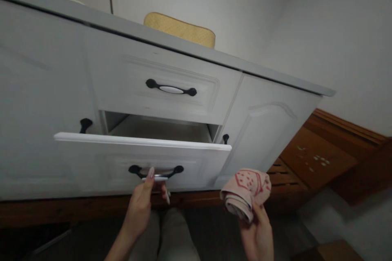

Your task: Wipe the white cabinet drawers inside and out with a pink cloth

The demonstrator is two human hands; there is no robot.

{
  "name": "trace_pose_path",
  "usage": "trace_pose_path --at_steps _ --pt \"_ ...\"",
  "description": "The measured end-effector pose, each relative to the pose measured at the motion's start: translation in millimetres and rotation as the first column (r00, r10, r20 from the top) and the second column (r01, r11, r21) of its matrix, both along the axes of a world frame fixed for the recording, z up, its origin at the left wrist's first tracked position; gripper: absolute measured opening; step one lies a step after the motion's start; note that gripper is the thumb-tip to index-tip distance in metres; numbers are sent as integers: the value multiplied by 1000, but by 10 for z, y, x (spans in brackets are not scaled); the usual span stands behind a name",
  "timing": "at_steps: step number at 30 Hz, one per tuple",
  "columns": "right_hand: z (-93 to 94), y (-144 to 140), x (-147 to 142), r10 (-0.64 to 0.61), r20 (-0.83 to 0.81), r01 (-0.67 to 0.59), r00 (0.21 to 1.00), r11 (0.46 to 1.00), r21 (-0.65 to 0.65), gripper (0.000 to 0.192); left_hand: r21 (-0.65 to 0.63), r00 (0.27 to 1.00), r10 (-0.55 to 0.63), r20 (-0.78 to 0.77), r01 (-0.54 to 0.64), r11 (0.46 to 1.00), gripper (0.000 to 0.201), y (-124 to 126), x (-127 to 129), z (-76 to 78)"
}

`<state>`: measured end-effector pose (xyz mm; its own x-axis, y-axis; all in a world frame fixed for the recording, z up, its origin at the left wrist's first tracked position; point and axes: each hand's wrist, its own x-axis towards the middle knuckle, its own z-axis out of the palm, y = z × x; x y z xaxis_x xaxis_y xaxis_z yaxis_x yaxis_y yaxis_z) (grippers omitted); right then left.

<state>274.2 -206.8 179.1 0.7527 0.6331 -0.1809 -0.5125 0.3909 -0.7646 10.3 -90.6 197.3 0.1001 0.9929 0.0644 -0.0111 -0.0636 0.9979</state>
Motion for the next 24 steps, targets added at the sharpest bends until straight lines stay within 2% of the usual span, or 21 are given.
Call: trace_pose_path --at_steps 2,5,9,12,14,15,16,18,20,21,23,24 --pt "-4 35 -91 32 0 -32 999 999 27 50 59 1000 -22 -8 23 998 73 236 40 -15" --pt "-53 74 -148 48 17 -49 999 998 39 51 61 997 -76 4 75 995 76 566 94 -21" --pt "-100 165 -154 87 50 -89 995 995 43 56 93 997 -72 3 72 993 77 906 185 49" --pt "-87 287 -169 70 112 -75 991 996 43 58 118 999 -43 -6 43 992 77 1008 242 68" --pt "-52 402 -204 33 151 -40 988 998 46 62 121 1000 -4 -23 7 993 76 966 260 -16" --pt "-26 471 -228 10 172 -19 985 999 49 63 119 999 18 -41 -13 993 74 909 259 -108" --pt "6 552 -256 -20 201 9 979 999 52 65 106 998 33 -62 -27 994 73 832 250 -239" --pt "91 750 -317 -105 290 94 951 994 51 65 55 992 32 -119 -25 998 72 628 190 -626" --pt "206 1002 -385 -225 399 231 889 972 32 61 -109 979 -46 -198 25 994 72 392 57 -1149" --pt "272 1147 -429 -279 459 301 843 953 25 58 -134 962 -57 -267 22 991 69 272 -36 -1434" --pt "403 1455 -562 -357 600 411 716 910 51 51 -161 915 53 -400 -127 979 63 36 -250 -1979" --pt "460 1608 -662 -378 677 440 631 894 88 47 -174 906 105 -409 -190 966 59 -76 -354 -2212"
